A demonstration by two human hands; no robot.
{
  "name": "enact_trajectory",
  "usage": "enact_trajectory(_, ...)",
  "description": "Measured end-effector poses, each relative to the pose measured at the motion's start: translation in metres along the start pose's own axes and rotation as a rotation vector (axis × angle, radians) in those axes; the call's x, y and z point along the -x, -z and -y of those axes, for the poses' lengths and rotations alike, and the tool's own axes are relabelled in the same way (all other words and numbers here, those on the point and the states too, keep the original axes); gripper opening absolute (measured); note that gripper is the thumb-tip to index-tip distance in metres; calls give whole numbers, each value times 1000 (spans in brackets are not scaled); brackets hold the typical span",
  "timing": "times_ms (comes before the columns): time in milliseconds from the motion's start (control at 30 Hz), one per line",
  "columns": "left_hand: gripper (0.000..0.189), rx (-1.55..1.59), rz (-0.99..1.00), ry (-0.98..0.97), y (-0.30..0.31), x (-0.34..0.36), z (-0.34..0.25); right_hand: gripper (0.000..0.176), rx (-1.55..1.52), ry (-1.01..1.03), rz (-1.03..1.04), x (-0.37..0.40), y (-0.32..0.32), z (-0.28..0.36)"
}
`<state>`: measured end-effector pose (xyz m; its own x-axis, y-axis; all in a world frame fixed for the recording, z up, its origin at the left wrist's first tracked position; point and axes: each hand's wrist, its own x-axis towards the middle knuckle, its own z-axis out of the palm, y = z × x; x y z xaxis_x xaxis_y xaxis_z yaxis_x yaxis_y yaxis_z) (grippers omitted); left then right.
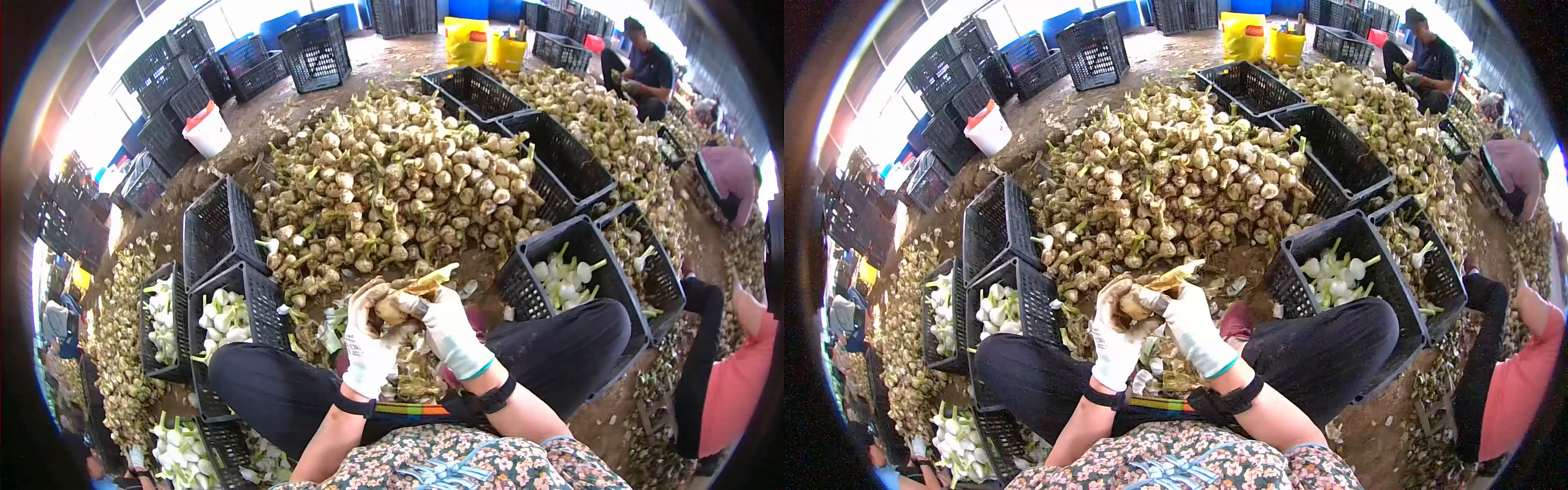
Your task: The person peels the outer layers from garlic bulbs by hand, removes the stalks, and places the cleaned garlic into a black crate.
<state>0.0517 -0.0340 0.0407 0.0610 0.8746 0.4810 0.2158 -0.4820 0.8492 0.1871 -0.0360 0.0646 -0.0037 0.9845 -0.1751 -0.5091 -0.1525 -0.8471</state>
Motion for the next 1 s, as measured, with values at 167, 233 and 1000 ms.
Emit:
enact_trajectory(167,71,-50,45,-10,-1,-1,18,33,-180,-70,76,-6,11,-3)
enact_trajectory(233,73,-71,53,-9,-1,-2,22,36,-181,-83,83,-11,16,-8)
enact_trajectory(1000,55,525,45,550,20,-2,45,21,214,57,77,-47,38,-37)
